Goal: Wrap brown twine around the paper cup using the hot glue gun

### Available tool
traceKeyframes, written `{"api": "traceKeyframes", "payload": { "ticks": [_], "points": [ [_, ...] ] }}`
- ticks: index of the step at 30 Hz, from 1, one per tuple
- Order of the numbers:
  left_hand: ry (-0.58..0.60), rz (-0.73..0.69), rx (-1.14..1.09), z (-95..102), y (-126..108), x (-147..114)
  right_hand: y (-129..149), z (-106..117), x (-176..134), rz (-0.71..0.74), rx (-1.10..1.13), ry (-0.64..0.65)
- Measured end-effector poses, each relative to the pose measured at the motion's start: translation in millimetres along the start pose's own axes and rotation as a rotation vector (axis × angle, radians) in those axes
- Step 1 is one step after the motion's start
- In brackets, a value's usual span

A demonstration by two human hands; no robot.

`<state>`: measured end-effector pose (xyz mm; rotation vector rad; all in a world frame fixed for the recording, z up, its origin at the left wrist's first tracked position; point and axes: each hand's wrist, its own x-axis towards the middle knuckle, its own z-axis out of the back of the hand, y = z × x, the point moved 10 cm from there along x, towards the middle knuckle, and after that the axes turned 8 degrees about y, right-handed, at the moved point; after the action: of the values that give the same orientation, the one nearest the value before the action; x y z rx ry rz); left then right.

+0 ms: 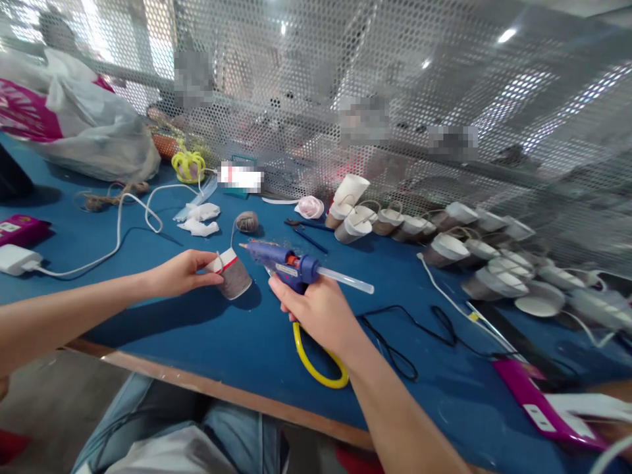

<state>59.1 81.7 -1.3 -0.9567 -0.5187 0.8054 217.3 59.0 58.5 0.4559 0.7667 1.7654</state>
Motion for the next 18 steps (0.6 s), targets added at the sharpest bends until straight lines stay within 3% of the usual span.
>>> {"api": "traceKeyframes", "payload": {
  "ticks": [4,9,13,18],
  "points": [
    [0.023,0.009,0.018,8.3,-0.9,9.3,0.2,2.6,11.7,0.021,0.023,0.006],
    [-0.078,0.004,-0.032,17.2,14.0,14.0,0.7,-1.8,20.4,0.106,-0.077,-0.089],
    [-0.124,0.023,-0.03,13.7,25.1,10.7,-6.1,-15.1,21.1,0.117,-0.05,-0.085],
    [-0.109,-0.011,0.108,11.4,16.4,9.1,1.8,-16.1,18.6,0.18,-0.148,-0.101]
  ]
}}
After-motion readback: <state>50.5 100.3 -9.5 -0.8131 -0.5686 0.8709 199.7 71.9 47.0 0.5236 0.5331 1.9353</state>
